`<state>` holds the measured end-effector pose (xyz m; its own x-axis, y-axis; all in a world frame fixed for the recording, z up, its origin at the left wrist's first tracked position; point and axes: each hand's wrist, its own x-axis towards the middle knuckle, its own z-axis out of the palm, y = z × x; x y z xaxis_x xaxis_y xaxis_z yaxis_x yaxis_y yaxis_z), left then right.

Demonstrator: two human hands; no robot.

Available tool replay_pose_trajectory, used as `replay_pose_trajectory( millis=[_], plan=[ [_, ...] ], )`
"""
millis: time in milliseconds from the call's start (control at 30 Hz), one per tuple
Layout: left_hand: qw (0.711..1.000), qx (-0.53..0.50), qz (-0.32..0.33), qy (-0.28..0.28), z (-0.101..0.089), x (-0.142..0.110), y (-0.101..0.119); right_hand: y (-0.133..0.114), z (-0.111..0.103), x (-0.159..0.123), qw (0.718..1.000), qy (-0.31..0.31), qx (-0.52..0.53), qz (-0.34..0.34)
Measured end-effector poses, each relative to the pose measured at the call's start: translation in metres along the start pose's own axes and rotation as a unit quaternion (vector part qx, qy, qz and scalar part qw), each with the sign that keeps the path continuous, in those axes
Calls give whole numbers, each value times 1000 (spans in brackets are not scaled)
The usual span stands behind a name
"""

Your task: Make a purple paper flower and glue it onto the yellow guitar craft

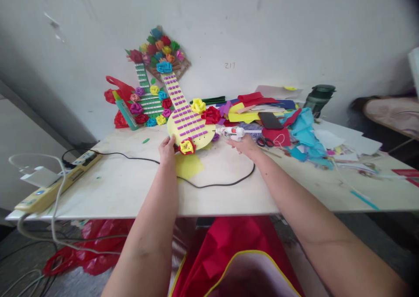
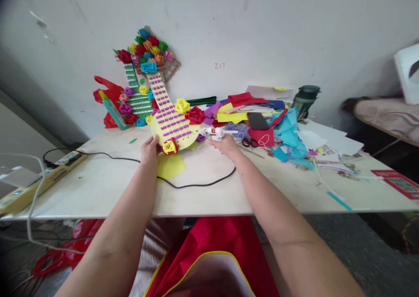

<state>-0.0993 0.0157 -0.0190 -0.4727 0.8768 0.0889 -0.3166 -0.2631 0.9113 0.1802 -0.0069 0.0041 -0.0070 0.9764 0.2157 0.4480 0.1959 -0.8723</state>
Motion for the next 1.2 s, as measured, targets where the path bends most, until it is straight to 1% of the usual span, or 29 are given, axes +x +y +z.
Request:
replay_pose_trajectory(
  millis=[300, 400, 567, 700, 800, 1033, 1200],
  plan=[
    [1000, -14, 0, -2, 1, -1, 1, 13, 1, 7, 997, 26, -58, -51],
    [1000, -19, -4, 0, 2, -2, 2, 14, 1, 8, 995, 26, -74, -62],
    [1000, -20, -6, 1, 2, -3, 3, 13, 0, 7, 993, 28, -95, -61],
    [1000, -15, -3, -2, 1, -1, 2, 8, -2, 4, 994, 19, -97, -41],
    [1000, -17, -4, -4, 1, -1, 2, 6, -2, 3, 993, 16, -106, -39],
    [1000, -9, -9, -14, 1, -2, 2, 16, -1, 8, 993, 48, -95, -57],
    [1000, -12, -4, -10, -1, 1, -1, 16, -1, 8, 992, 53, -106, -43]
  ],
)
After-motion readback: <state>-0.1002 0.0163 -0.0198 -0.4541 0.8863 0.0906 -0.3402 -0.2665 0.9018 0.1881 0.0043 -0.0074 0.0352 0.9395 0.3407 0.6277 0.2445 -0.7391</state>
